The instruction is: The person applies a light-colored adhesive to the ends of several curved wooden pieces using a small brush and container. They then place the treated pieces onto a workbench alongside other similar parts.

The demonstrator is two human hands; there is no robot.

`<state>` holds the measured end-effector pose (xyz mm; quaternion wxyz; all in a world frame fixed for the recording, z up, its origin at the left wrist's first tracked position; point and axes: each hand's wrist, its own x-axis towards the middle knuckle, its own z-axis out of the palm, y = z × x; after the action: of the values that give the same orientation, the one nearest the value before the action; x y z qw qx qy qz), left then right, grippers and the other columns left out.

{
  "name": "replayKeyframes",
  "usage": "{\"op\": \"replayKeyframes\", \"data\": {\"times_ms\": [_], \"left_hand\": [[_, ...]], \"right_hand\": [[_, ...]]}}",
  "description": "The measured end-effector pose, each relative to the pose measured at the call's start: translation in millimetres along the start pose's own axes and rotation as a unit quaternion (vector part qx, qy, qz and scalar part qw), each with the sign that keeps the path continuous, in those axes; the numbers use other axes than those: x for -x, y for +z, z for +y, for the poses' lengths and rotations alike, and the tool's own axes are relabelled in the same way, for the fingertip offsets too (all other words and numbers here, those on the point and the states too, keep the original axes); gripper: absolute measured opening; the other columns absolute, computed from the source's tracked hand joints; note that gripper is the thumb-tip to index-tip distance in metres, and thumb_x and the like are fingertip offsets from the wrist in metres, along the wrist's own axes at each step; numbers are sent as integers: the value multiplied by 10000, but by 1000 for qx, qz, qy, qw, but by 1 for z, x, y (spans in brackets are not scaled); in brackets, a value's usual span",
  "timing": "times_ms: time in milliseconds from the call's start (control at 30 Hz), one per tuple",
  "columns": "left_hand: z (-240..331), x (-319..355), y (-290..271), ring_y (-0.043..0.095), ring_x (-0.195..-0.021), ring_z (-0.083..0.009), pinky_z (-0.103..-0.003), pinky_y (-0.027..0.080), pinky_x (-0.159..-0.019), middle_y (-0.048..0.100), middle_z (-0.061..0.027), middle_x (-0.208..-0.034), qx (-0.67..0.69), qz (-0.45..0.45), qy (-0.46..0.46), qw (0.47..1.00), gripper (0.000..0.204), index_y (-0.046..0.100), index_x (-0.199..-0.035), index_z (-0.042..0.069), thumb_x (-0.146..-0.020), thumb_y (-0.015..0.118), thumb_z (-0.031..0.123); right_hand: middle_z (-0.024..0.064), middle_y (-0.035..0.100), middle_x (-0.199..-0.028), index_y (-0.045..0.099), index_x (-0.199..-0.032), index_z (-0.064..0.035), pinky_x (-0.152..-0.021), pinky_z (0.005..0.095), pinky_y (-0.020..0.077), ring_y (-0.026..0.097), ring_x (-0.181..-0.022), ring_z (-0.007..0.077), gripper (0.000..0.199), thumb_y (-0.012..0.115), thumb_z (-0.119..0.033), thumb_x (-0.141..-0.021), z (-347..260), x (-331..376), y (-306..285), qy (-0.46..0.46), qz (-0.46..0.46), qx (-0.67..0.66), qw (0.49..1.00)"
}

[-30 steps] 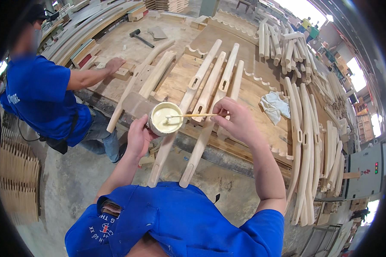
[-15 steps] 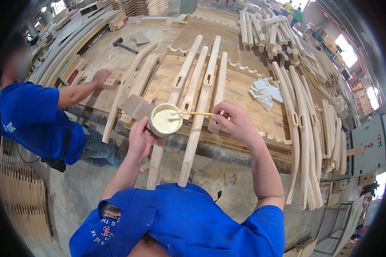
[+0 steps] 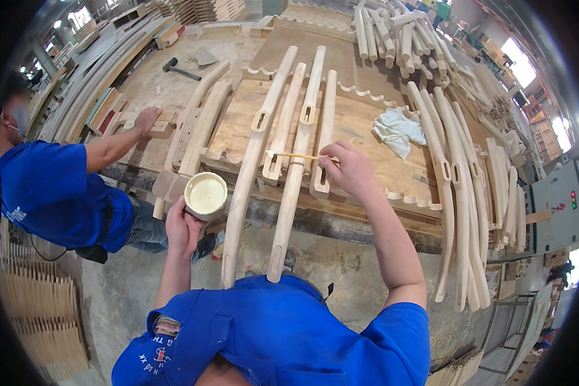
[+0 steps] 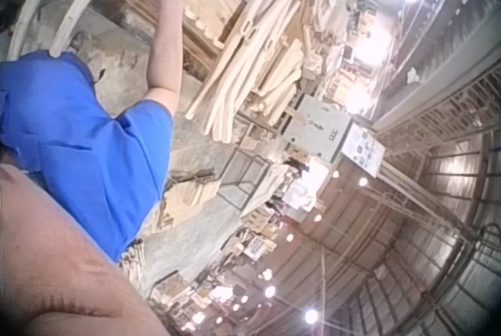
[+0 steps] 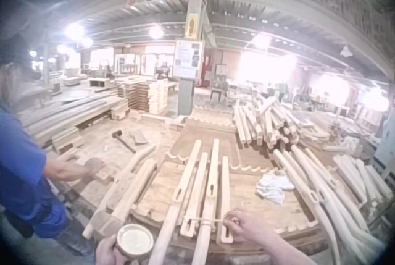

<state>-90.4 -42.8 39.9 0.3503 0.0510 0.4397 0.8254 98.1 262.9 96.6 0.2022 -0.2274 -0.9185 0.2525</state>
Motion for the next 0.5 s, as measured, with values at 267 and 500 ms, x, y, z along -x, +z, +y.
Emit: {"op": "replayKeyframes", "data": {"times_ms": [267, 500], "left_hand": [[1, 5, -6, 615, -999, -299, -432, 563, -790, 541, -218, -1158, 1, 4, 3, 1000, 369, 425, -1176, -88, -995, 305, 210], [0, 4, -3, 609, -1019, -297, -426, 558, -803, 539, -209, -1175, 15, 7, 1, 1000, 375, 433, -1182, -90, -994, 307, 209]], "right_hand": [[54, 549, -852, 610, -829, -28, -586, 266, 463, 556, -677, 155, 82, 645, -102, -828, 0, 10, -6, -39, -39, -57, 997], [44, 567, -872, 612, -829, -53, -609, 283, 497, 599, -710, 181, 86, 654, -127, -812, -5, 21, -7, -43, -53, -77, 995]]}}
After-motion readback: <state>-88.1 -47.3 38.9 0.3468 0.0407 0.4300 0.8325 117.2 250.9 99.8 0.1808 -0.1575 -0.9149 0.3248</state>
